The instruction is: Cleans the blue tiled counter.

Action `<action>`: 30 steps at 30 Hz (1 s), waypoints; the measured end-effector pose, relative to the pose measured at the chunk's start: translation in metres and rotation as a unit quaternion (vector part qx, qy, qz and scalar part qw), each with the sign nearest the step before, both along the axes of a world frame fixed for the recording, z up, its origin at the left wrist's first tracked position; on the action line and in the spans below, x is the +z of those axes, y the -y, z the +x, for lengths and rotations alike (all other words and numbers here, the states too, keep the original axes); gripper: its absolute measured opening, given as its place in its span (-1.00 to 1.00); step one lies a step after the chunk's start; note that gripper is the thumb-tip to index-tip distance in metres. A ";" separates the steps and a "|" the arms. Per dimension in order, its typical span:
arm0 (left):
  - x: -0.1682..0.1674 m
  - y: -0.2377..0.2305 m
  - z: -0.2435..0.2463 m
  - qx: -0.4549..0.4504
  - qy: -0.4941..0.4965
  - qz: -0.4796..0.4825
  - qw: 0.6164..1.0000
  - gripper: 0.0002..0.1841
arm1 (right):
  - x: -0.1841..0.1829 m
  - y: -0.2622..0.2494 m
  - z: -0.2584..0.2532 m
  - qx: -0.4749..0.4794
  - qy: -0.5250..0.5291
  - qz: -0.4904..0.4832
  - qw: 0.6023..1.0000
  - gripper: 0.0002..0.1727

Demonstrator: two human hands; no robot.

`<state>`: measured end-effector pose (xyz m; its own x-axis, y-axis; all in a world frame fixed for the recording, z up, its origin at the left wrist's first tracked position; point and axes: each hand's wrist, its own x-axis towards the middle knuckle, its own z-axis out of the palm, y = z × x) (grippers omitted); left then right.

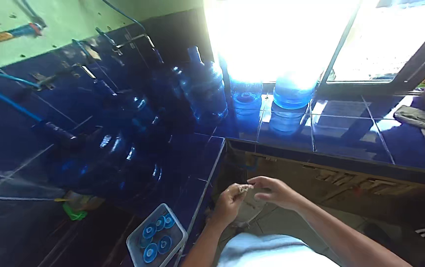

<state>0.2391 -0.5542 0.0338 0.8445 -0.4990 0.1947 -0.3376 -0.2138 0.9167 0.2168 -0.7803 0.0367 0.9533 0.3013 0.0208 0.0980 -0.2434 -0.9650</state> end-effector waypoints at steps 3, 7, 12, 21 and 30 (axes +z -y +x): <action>0.005 0.028 0.035 0.020 -0.069 -0.060 0.996 -0.73 | 0.006 0.028 0.018 -0.067 -0.049 -0.046 0.995 -0.75; -0.001 0.056 0.085 -0.051 -0.175 -0.110 0.977 -0.66 | 0.006 0.057 0.043 -0.115 -0.060 0.008 0.991 -0.84; -0.005 0.088 0.159 -0.165 -0.205 -0.026 0.964 -0.48 | 0.024 0.090 0.077 -0.163 -0.013 -0.037 0.986 -0.81; 0.010 0.158 0.244 -0.287 0.075 -0.005 0.955 -0.75 | 0.037 0.145 0.094 -0.260 0.045 0.016 0.965 -0.86; 0.085 0.273 0.272 -0.358 0.184 -0.053 0.914 -0.86 | 0.096 0.255 0.096 -0.246 0.109 0.023 0.963 -0.84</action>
<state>0.5111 -0.8275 0.1186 0.1763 -0.8604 0.4781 -0.6457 0.2655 0.7160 0.3125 -1.0353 0.1322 0.9522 -0.1909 0.2384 0.1826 -0.2701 -0.9454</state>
